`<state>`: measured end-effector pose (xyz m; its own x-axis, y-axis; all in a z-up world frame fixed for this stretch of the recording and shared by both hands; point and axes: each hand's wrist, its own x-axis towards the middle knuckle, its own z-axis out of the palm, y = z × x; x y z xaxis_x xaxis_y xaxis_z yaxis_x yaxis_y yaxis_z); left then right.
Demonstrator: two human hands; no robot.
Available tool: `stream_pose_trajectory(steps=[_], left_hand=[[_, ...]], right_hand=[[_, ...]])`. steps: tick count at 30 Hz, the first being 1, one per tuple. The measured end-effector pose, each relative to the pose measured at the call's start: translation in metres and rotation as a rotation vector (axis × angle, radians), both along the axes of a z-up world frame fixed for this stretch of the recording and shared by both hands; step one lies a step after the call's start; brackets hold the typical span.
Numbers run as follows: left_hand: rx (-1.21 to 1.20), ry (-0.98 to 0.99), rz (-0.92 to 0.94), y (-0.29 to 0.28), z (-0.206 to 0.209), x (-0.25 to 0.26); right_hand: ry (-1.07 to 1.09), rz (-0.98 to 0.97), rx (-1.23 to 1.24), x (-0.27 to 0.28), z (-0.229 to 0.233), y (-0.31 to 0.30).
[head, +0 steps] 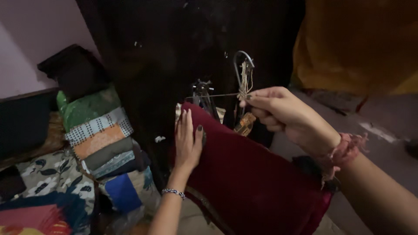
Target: The person picks up a maroon garment from a bed, places it on a metal hanger, and hangs it inside a wardrobe. The person then picks up a yellow floral garment, places it on a hanger, and prepares to hang it.
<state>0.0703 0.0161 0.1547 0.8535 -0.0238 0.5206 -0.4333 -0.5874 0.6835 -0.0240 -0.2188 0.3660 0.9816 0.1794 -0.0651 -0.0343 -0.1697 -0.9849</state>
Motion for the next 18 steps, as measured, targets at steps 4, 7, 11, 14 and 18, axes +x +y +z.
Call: stream_pose_trajectory(steps=[4,7,11,14,18], left_hand=[[-0.116,0.064,-0.005,-0.012,-0.013,0.024],[-0.126,0.136,0.028,-0.025,-0.017,0.057],[-0.172,0.153,0.092,-0.062,-0.003,0.102],[-0.245,-0.061,-0.003,-0.103,0.019,0.122],[-0.517,0.058,-0.212,-0.185,0.065,0.135]], right_hand=[[-0.003,-0.045,-0.002,0.028,-0.009,-0.033],[0.013,-0.065,-0.012,0.056,-0.018,-0.061],[0.022,-0.033,-0.005,0.104,-0.030,-0.100],[0.032,-0.026,-0.014,0.139,-0.049,-0.124],[0.058,-0.043,-0.020,0.181,-0.072,-0.147]])
